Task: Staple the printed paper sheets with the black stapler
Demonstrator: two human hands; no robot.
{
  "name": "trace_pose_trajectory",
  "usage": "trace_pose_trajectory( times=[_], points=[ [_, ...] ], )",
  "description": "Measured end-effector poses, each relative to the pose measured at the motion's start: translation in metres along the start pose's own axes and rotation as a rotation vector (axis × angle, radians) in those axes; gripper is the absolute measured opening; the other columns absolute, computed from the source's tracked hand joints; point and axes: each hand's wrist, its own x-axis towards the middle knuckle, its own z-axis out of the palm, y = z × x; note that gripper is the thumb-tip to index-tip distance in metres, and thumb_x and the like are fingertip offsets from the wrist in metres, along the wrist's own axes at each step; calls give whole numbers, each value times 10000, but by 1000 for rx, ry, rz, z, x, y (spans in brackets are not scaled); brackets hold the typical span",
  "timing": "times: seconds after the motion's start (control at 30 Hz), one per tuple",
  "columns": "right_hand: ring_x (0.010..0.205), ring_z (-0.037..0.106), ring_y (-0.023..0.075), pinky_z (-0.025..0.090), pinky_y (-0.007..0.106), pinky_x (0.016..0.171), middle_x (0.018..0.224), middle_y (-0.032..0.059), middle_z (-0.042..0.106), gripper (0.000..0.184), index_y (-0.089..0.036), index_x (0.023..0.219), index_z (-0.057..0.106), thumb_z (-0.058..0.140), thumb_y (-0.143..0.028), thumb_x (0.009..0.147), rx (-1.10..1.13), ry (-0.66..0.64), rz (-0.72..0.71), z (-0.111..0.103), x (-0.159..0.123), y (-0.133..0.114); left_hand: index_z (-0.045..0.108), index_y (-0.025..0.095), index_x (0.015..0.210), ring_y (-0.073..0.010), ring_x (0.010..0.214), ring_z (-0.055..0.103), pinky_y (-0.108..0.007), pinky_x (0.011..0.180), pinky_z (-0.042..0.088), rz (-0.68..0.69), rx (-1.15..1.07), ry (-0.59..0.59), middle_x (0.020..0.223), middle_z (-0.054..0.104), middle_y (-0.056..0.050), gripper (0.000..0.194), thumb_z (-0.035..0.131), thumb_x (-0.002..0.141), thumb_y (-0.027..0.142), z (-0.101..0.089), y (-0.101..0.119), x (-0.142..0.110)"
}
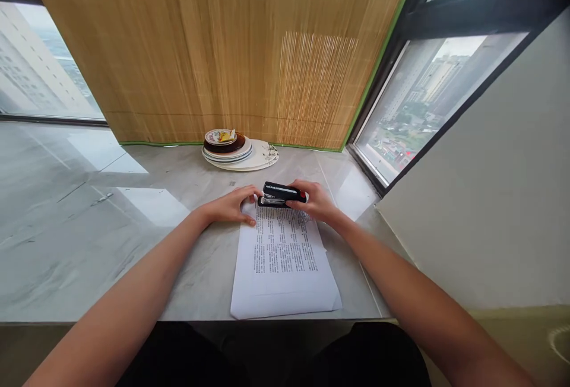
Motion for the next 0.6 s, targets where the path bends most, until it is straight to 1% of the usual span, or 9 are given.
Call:
trace_pose_trajectory(
  times=[0.1, 0.2, 0.27, 0.3, 0.33, 0.37, 0.43, 0.5, 0.6],
  points=[
    [790, 587, 174, 447, 317, 764, 906, 23, 705, 208, -197, 1039, 759, 772, -296, 857, -8, -46, -17, 7, -3, 8, 649, 215, 1198, -254, 1012, 585, -373, 928, 444, 2, -17, 2, 1155, 633, -71, 571, 903, 751, 464, -1, 1, 1],
    [809, 608, 176, 468, 324, 777, 943, 34, 734, 269, -204, 1091, 764, 799, -336, 860, 10, -79, -31, 8, -3, 13, 648, 208, 1136, -244, 979, 580, -364, 911, 443, 8, 5, -3, 1114, 638, -65, 499, 883, 783, 471, -1, 2, 2],
    [816, 620, 174, 470, 324, 760, 976, 50, 746, 247, -209, 1076, 780, 768, -383, 902, 55, -12, -32, 5, -2, 14, 644, 204, 1116, -239, 974, 579, -357, 905, 447, 11, 17, -5, 1098, 637, -60, 475, 874, 802, 477, -2, 3, 3],
    [799, 618, 170, 464, 322, 740, 948, 53, 741, 219, -207, 1015, 793, 726, -401, 938, 81, 54, -27, 3, -3, 14, 645, 204, 1111, -236, 973, 579, -352, 900, 450, 14, 16, -4, 1093, 637, -58, 462, 868, 813, 476, -2, 3, 3],
    [761, 607, 163, 451, 320, 711, 881, 49, 724, 242, -204, 923, 798, 677, -407, 972, 100, 131, -20, 2, -3, 15, 648, 203, 1109, -232, 970, 581, -347, 893, 454, 17, 13, -4, 1090, 638, -57, 447, 862, 824, 472, -2, 4, 3],
    [710, 584, 153, 431, 318, 678, 792, 38, 689, 305, -202, 819, 788, 635, -400, 993, 108, 204, -13, 0, -4, 15, 654, 203, 1112, -227, 968, 583, -342, 885, 458, 22, 8, -5, 1094, 641, -57, 429, 852, 838, 467, -3, 3, 3],
    [612, 511, 135, 384, 317, 621, 640, 10, 592, 390, -204, 654, 733, 608, -365, 987, 99, 295, -10, -3, -6, 16, 674, 205, 1122, -215, 962, 590, -333, 873, 466, 32, -3, 0, 1114, 649, -62, 385, 823, 875, 459, -4, 2, 3],
    [568, 448, 124, 347, 315, 587, 580, -6, 531, 396, -208, 575, 673, 618, -328, 948, 79, 304, -14, -4, -8, 17, 704, 205, 1118, -207, 957, 601, -327, 860, 472, 30, -9, 19, 1129, 661, -70, 353, 805, 895, 460, -5, -1, 3],
    [558, 394, 118, 317, 310, 569, 551, -16, 475, 394, -209, 520, 575, 612, -288, 904, 56, 287, -9, -4, -8, 18, 747, 199, 1069, -205, 947, 615, -316, 823, 474, 4, -5, 51, 1099, 675, -77, 336, 813, 888, 474, -5, -4, 3]
  ],
)
